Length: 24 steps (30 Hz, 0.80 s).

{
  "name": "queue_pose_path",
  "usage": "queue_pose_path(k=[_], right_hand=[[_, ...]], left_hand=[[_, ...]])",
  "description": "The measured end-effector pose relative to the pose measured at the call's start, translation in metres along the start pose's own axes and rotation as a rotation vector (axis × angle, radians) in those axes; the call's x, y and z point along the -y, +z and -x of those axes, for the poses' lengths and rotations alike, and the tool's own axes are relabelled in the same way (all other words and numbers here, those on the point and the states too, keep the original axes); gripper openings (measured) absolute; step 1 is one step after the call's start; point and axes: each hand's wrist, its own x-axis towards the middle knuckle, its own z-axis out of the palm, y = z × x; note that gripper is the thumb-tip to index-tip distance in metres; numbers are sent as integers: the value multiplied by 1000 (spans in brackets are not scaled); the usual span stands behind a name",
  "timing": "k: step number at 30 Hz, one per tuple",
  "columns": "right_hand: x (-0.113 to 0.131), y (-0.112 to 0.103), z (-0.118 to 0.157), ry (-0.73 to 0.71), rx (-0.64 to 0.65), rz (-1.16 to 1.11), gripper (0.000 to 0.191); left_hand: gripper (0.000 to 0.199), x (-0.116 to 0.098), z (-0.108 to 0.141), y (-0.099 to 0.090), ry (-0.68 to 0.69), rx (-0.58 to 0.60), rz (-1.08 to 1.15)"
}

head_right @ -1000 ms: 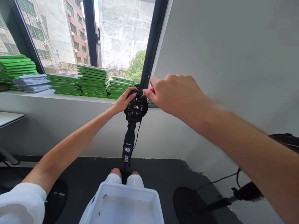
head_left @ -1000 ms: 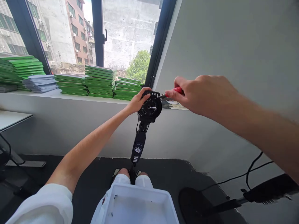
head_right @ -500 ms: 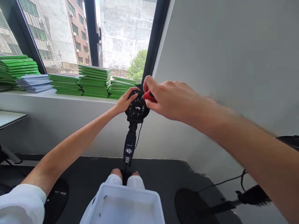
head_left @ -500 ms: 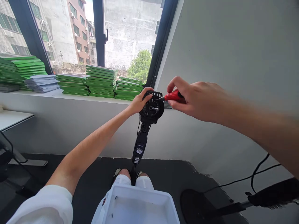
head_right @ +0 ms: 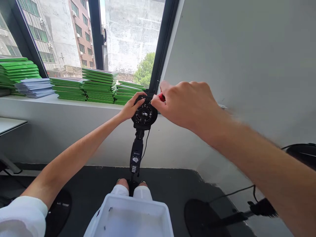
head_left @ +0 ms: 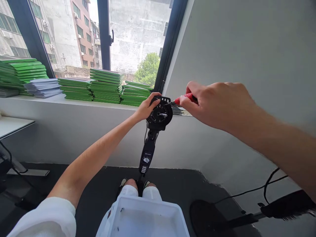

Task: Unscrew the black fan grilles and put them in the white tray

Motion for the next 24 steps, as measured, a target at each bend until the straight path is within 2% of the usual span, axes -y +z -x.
queue_pose_path(k=[2, 5, 8, 11, 16, 20, 24], right_hand=[[-8, 2, 0, -96, 25, -93, 39], [-13, 7, 3, -166, -25, -124, 43], [-7, 10, 5, -108, -100, 20, 52], [2, 10, 6, -56, -155, 46, 55], [3, 11, 5, 1, -121, -25, 55], [-6, 18, 7, -126, -81, -107, 46], [-16, 27, 6, -248, -156, -204, 35]], left_hand=[[29, -2, 1, -1, 0, 12, 0], [30, -4, 2, 0, -4, 28, -2], [30, -6, 1, 2, -9, 29, -8], [29, -6, 0, 4, -2, 15, -10], [29, -6, 1, 3, -5, 18, -10], [29, -7, 2, 1, -18, 19, -14], [29, -5, 1, 0, -11, 8, -20]])
